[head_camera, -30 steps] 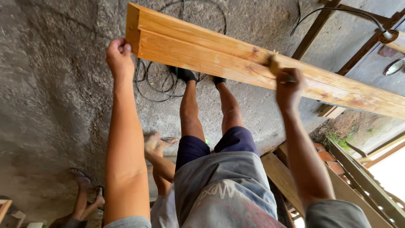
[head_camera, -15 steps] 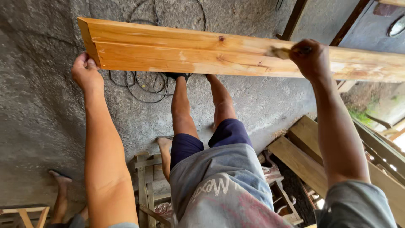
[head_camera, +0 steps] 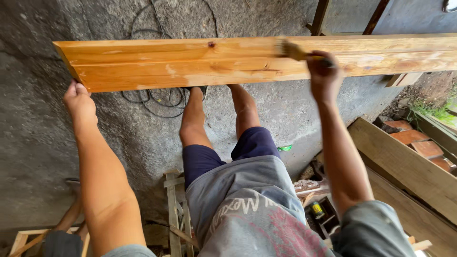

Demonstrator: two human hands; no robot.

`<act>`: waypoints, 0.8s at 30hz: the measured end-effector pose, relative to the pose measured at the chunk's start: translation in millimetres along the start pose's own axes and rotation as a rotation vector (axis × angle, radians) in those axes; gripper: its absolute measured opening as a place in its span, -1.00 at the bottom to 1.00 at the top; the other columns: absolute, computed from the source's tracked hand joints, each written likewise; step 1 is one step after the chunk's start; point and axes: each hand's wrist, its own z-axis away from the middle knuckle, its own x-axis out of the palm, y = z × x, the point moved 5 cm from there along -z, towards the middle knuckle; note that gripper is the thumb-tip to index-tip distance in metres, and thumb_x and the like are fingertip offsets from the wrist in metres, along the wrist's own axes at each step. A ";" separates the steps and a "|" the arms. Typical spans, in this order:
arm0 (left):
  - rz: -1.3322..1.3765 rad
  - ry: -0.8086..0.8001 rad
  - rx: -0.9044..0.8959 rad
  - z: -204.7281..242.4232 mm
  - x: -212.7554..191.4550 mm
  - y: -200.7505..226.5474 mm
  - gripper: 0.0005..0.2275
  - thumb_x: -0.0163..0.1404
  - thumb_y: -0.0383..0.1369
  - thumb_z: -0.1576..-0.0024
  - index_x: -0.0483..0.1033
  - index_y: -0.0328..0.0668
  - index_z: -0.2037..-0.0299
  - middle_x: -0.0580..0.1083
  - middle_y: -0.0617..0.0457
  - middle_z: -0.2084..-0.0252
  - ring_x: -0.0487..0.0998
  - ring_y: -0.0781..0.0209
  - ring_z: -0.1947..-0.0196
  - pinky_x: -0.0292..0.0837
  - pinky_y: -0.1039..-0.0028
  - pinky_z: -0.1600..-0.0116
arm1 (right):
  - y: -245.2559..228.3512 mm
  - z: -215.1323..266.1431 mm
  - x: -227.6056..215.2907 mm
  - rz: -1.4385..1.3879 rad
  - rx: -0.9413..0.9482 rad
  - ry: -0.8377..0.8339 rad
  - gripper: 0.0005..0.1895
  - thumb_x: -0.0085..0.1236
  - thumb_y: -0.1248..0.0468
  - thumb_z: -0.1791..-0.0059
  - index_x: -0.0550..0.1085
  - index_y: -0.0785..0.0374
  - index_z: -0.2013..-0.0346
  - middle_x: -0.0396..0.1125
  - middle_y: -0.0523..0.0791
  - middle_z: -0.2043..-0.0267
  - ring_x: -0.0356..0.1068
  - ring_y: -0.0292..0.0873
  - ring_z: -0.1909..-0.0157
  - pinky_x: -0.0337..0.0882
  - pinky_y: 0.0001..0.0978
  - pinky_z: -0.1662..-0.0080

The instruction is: The person applies wood stain to a long wooden plank using a paintbrush. They repeatedly dip the brush into a can of stain and spread it along the length of the plank, which is resting on a workbench.

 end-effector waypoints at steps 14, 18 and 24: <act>0.033 -0.003 0.081 -27.2 -22.8 -19.2 -0.67 0.02 -0.46 -0.36 0.36 -0.56 -0.25 0.56 -0.10 -0.11 0.61 0.19 -0.07 0.56 0.39 -0.19 | -173.1 66.2 199.6 0.011 -0.224 -0.193 -0.71 0.18 0.39 -0.02 0.50 0.21 -0.05 0.44 0.03 0.06 0.45 0.07 0.10 0.45 -0.18 0.09; 0.045 -0.154 0.036 -32.5 -42.1 -40.3 -0.61 0.03 -0.53 -0.32 0.32 -0.45 -0.35 0.58 -0.10 -0.04 0.56 0.28 0.04 0.42 0.50 -0.08 | -115.1 37.5 128.3 -0.066 0.033 -0.052 -0.84 0.12 0.25 -0.21 0.55 0.26 -0.01 0.52 -0.12 0.10 0.48 -0.28 0.12 0.48 -0.42 0.06; 0.153 -0.210 0.147 -46.1 -13.6 -33.0 -0.71 0.06 -0.52 -0.26 0.47 -0.46 -0.17 0.56 0.04 0.03 0.53 0.34 0.10 0.43 0.53 -0.05 | -126.0 36.1 114.0 0.312 -0.280 0.392 -0.94 0.22 0.40 -0.10 0.50 0.34 0.17 0.43 0.03 0.23 0.42 -0.04 0.21 0.45 -0.22 0.16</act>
